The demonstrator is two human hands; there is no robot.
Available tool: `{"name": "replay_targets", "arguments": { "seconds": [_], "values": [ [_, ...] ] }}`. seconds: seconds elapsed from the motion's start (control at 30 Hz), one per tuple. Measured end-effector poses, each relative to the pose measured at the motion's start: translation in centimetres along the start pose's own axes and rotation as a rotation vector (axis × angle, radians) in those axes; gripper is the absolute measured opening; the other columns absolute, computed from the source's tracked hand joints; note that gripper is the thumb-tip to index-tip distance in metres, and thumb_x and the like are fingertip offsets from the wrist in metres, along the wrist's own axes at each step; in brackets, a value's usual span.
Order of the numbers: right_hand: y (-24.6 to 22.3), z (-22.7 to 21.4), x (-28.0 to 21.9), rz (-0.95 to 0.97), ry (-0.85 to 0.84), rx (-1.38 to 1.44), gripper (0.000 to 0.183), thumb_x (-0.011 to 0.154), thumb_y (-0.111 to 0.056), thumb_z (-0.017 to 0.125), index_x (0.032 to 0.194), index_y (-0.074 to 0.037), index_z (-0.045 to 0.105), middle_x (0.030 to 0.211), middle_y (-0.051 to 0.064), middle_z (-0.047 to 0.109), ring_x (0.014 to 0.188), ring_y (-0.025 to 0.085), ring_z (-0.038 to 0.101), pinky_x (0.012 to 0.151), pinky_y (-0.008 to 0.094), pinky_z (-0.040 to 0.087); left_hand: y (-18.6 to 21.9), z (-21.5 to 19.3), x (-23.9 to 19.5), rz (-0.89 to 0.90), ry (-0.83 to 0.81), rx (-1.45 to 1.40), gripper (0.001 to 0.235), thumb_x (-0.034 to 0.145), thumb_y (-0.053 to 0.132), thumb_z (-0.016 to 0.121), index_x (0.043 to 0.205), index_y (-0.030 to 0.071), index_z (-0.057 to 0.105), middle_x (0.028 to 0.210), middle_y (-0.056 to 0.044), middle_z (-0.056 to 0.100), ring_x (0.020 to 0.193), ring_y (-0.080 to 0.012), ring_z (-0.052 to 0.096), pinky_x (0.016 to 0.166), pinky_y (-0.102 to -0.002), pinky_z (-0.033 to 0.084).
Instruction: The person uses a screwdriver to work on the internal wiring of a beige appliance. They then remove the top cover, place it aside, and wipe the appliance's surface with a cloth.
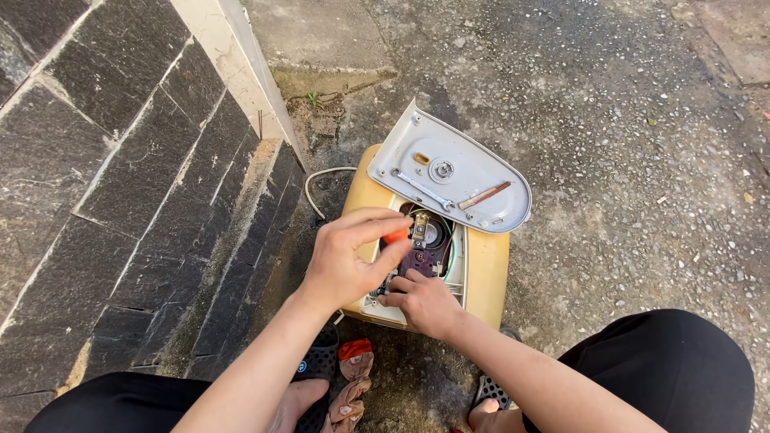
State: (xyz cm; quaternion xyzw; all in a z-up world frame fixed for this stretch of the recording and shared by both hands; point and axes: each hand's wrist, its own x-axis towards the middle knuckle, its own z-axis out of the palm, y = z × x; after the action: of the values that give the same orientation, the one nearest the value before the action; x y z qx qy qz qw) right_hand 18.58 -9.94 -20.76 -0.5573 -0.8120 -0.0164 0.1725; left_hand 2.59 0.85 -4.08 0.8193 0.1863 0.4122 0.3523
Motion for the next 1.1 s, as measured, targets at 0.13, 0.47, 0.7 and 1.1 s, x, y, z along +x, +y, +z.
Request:
{"name": "replay_targets", "arguments": {
  "seconds": [0.13, 0.47, 0.7, 1.1],
  "values": [
    [0.1, -0.2, 0.0, 0.002, -0.001, 0.023, 0.024, 0.102, -0.025, 0.047, 0.089, -0.032, 0.067, 0.093, -0.008, 0.06, 0.082, 0.018, 0.057, 0.057, 0.031, 0.054, -1.2, 0.8, -0.4, -0.014, 0.063, 0.027, 0.024, 0.078, 0.028, 0.09, 0.1, 0.023, 0.082, 0.081, 0.004, 0.07, 0.086, -0.0185, 0.075, 0.08, -0.033, 0.06],
    [0.9, 0.4, 0.0, 0.076, 0.059, 0.235, 0.015, 0.091, -0.022, 0.067, 0.081, -0.028, 0.075, 0.084, -0.007, 0.072, 0.077, 0.019, 0.063, 0.061, 0.029, 0.056, -1.6, 0.8, -0.5, -0.041, -0.004, -0.021, 0.027, 0.087, 0.029, 0.078, 0.113, 0.022, 0.079, 0.106, -0.007, 0.073, 0.1, -0.0292, 0.074, 0.087, -0.04, 0.058],
    [1.0, 0.4, 0.0, 0.077, 0.07, 0.285, 0.01, 0.081, -0.014, 0.076, 0.077, -0.023, 0.076, 0.087, -0.006, 0.078, 0.075, 0.019, 0.067, 0.064, 0.03, 0.057, -1.0, 0.5, -0.7, -0.06, -0.014, -0.069, 0.023, 0.088, 0.017, 0.076, 0.111, 0.021, 0.08, 0.099, -0.009, 0.076, 0.096, -0.032, 0.075, 0.086, -0.041, 0.058],
    [0.8, -0.7, 0.3, -0.016, 0.084, 0.191, 0.012, 0.094, -0.018, 0.066, 0.095, -0.025, 0.076, 0.087, -0.003, 0.076, 0.076, 0.02, 0.066, 0.065, 0.031, 0.058, -1.8, 0.4, -0.7, -0.059, -0.046, -0.09, 0.033, 0.091, 0.019, 0.077, 0.124, 0.023, 0.075, 0.105, -0.012, 0.075, 0.105, -0.0345, 0.073, 0.091, -0.044, 0.058]
  ]
}}
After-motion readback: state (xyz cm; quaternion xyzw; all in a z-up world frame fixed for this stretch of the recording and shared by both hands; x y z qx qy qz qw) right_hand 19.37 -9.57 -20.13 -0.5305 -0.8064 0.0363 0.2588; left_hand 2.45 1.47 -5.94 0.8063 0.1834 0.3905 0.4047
